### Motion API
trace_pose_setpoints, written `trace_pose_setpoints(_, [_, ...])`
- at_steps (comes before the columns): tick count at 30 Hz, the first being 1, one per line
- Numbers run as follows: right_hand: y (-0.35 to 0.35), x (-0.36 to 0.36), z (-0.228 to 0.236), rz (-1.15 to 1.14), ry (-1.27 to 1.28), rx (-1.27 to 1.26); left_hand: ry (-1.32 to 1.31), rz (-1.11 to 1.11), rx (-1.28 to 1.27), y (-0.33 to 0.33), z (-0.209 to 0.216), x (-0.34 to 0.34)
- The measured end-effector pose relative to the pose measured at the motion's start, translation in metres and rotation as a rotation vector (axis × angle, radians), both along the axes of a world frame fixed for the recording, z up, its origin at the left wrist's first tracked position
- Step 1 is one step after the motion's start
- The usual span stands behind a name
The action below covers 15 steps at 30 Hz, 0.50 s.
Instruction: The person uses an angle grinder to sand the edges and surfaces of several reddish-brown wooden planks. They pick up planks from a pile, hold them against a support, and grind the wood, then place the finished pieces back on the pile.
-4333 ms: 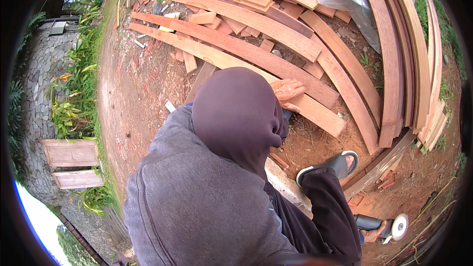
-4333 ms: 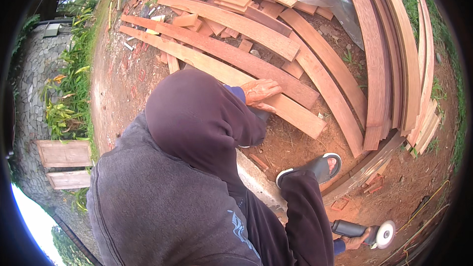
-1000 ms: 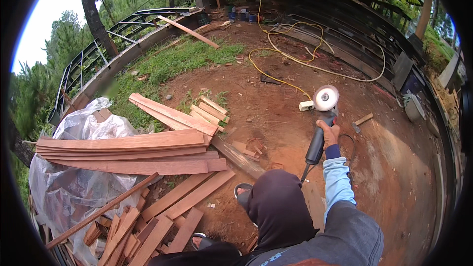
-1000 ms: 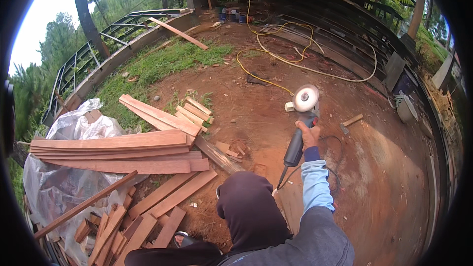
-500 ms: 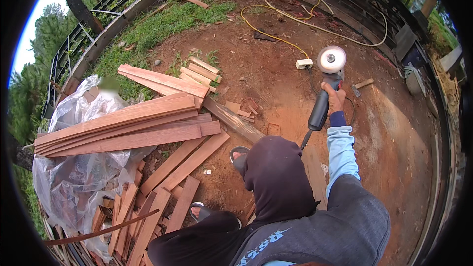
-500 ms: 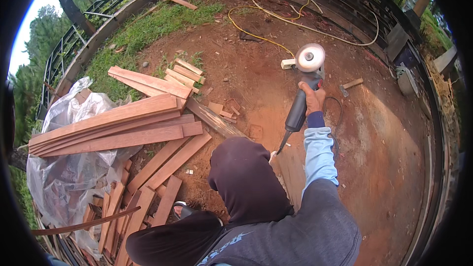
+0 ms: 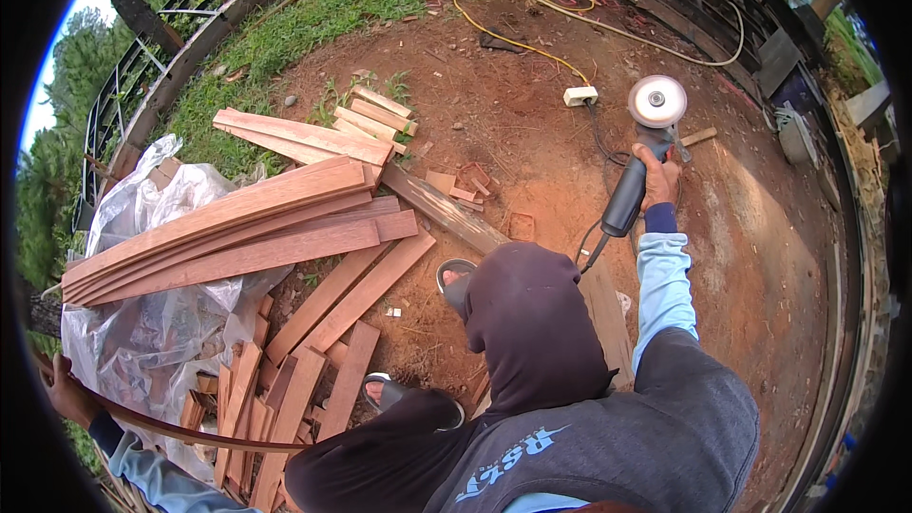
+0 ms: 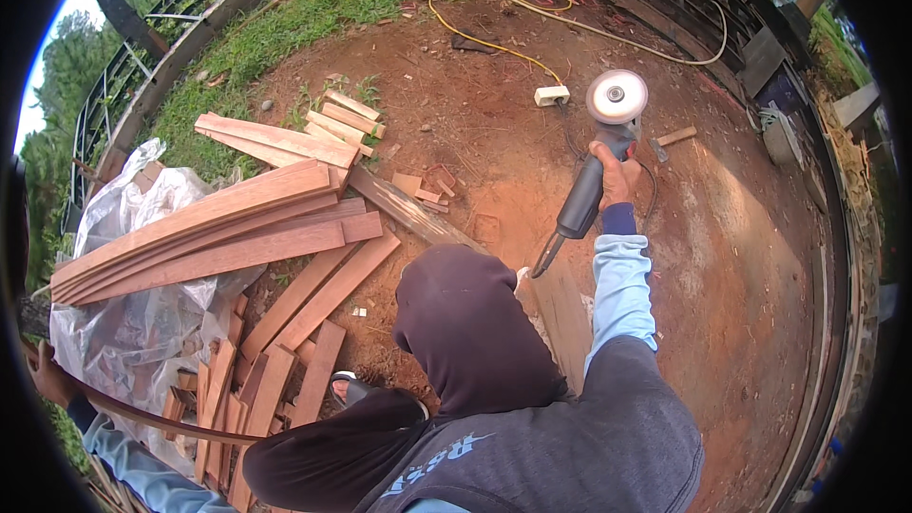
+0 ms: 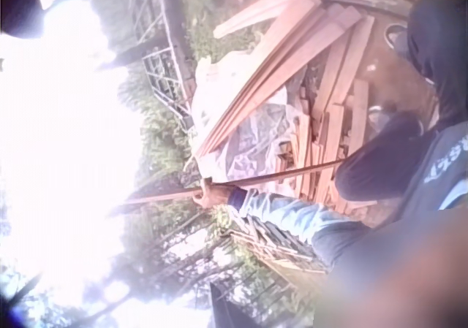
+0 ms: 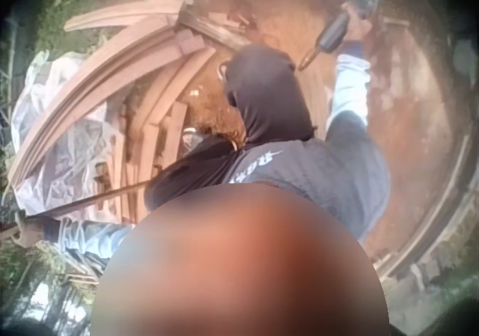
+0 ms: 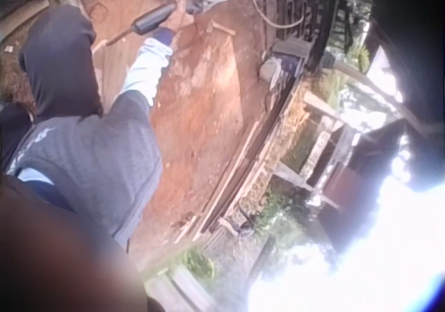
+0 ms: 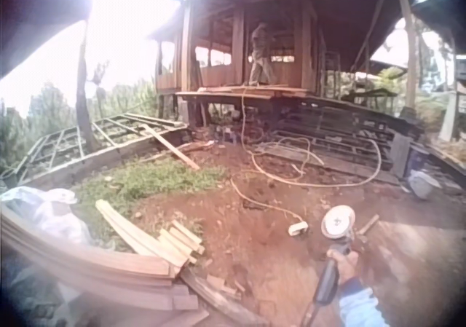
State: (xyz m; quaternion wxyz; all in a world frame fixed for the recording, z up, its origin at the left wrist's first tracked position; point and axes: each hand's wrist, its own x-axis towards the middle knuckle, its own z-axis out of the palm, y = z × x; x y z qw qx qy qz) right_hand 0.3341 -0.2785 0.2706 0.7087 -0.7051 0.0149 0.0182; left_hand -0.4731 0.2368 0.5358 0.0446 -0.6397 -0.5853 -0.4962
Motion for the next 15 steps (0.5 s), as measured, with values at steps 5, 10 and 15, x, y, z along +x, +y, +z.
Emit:
trace_pose_setpoints(5, [-0.014,0.01,-0.007,-0.045,-0.012,0.001,0.043,-0.012,-0.045,-0.036,-0.043,0.081])
trace_pose_setpoints(10, [-0.027,0.016,-0.005,-0.083,-0.063,0.014,0.084,-0.043,0.004,-0.079,-0.09,0.133])
trace_pose_setpoints(15, [-0.021,0.002,-0.006,-0.056,-0.108,0.062,0.015,-0.226,-0.18,-0.111,-0.131,0.237])
